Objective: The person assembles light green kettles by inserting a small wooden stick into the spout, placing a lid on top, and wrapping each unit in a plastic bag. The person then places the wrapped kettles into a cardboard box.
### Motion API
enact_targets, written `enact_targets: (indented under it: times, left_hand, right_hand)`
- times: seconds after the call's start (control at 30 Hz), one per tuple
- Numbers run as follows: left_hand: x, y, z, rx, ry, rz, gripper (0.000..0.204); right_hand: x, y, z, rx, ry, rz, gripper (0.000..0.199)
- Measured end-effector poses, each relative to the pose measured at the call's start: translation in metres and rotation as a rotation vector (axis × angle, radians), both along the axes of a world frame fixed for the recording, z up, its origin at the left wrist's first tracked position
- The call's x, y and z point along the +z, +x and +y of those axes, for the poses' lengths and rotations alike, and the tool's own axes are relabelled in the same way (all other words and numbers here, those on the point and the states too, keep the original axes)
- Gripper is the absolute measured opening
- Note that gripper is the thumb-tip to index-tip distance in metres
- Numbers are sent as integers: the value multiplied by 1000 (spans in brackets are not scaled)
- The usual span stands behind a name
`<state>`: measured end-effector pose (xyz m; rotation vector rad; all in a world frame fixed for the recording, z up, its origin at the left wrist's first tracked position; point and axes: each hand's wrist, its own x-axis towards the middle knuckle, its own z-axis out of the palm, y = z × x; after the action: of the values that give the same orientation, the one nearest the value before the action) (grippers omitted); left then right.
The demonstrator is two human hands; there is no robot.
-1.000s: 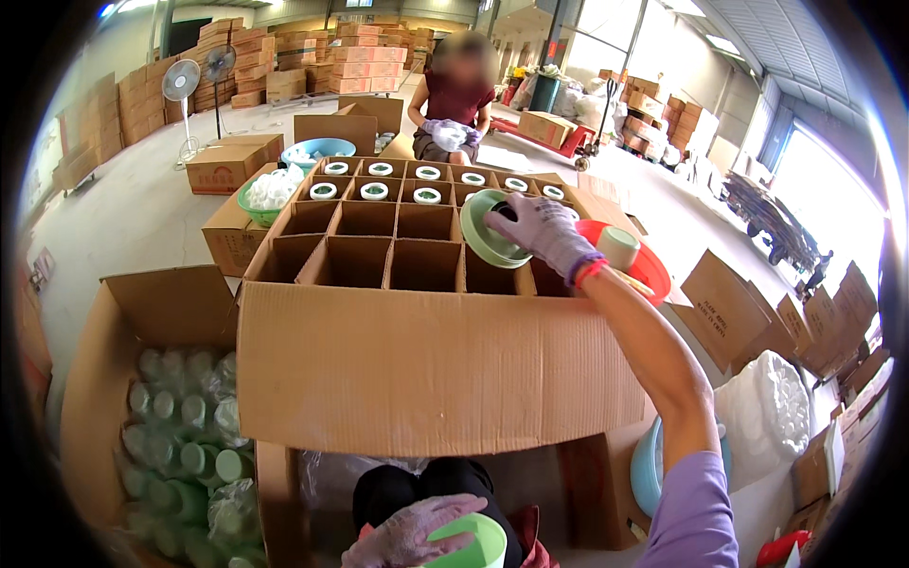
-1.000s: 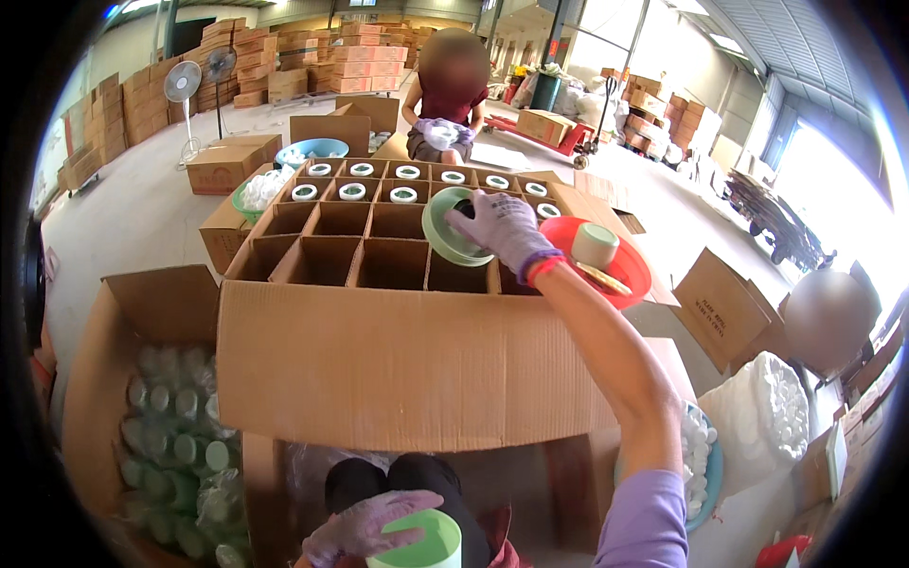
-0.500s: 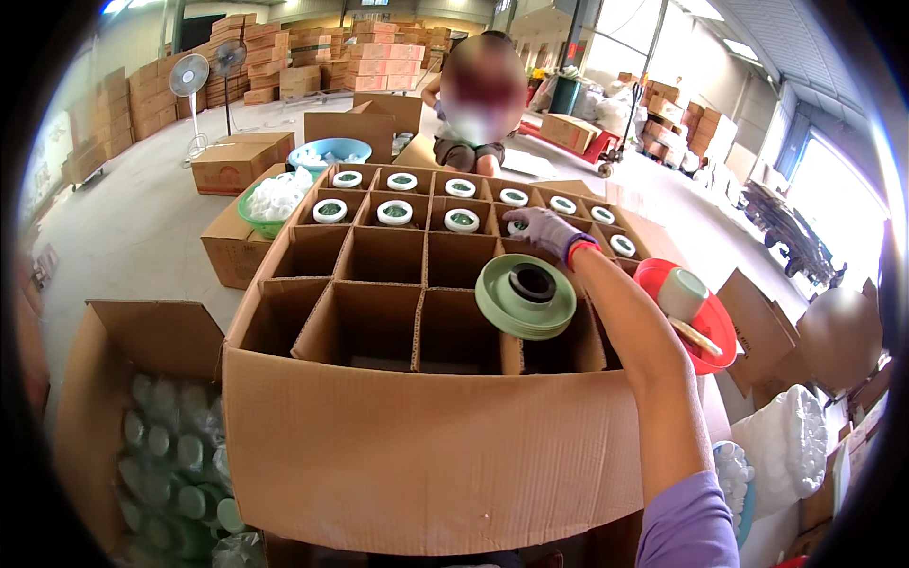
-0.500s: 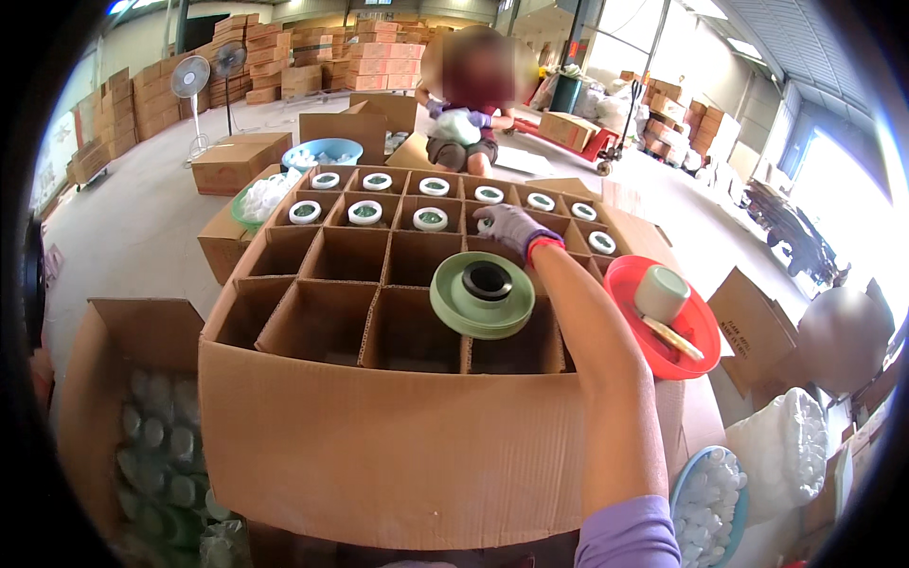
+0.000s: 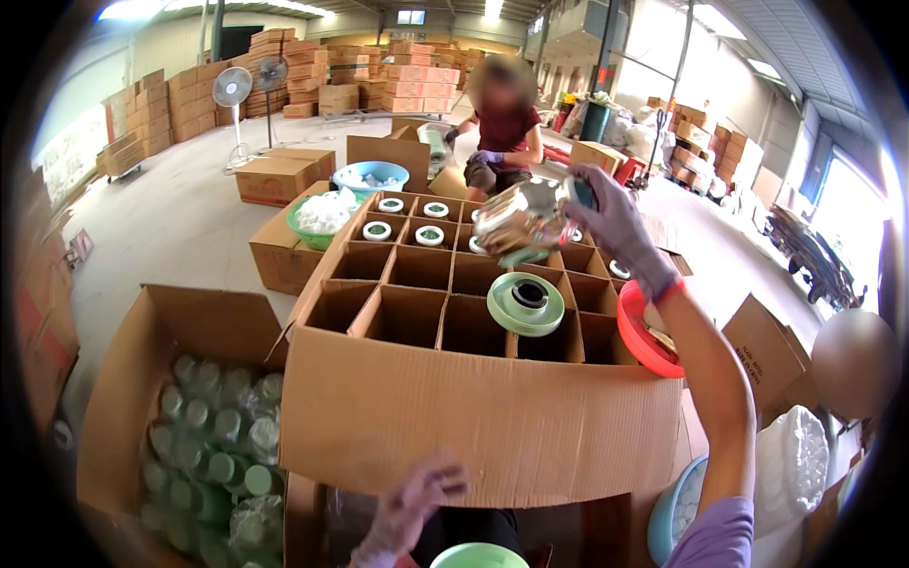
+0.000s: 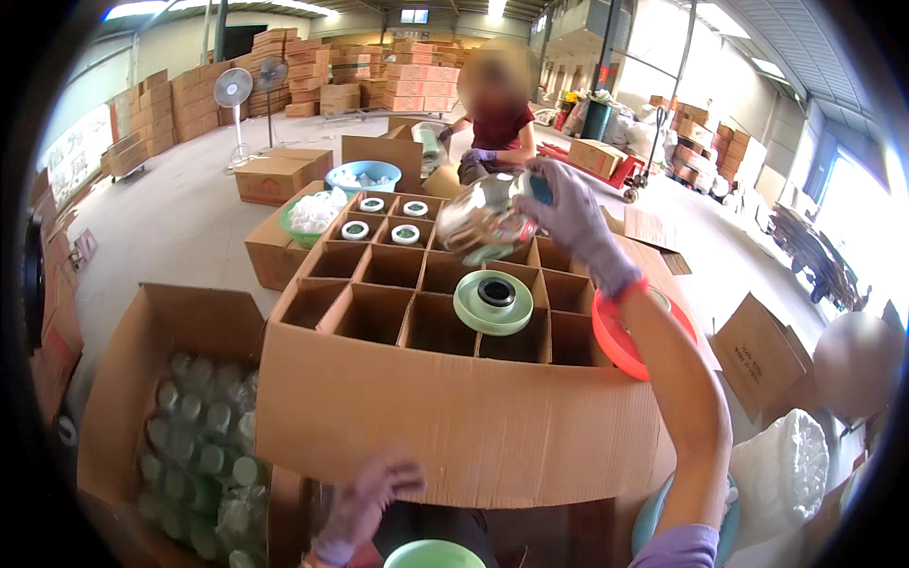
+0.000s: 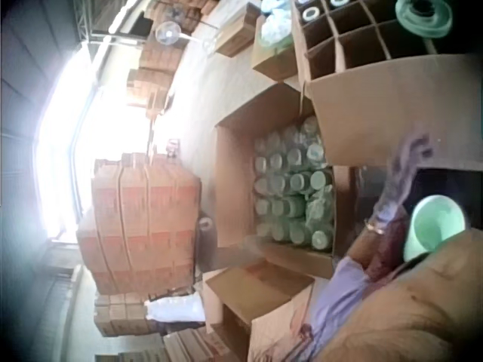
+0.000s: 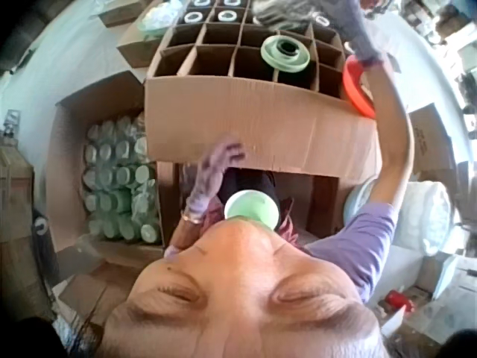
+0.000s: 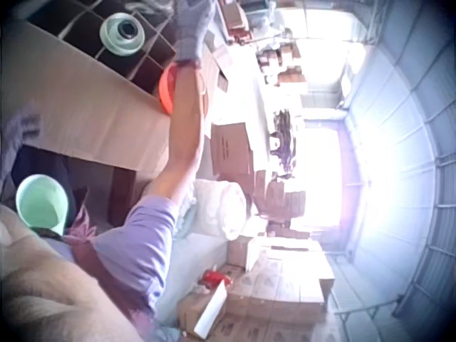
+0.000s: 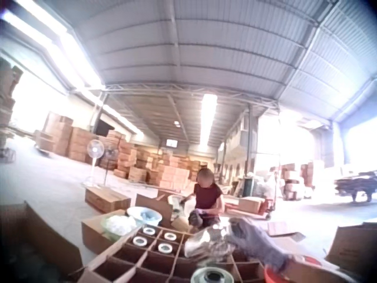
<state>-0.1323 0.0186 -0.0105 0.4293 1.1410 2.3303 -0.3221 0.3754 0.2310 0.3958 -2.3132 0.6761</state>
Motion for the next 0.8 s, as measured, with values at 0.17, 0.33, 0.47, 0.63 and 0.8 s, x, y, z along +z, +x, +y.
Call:
enact_targets:
  times: [0.17,0.33,0.47,0.63,0.8]
  left_hand:
    - [63,-23,19,282,318,-130,75]
    - [36,14,-8,7,510,-364,64]
    - [10,20,-22,182,455,-453,59]
    - [-35,7,-68,424,-319,303,56]
    - [16,22,-63,66,-342,142,73]
  right_hand:
    - [-44,134,-110,331,-113,-93,48]
    - [-122,207,-161,366,96,103,55]
    - [-172,242,-176,595,-369,-208,62]
    - [-211,281,-161,651,-725,-576,57]
    - [-261,348,-142,348,-834,-786,50]
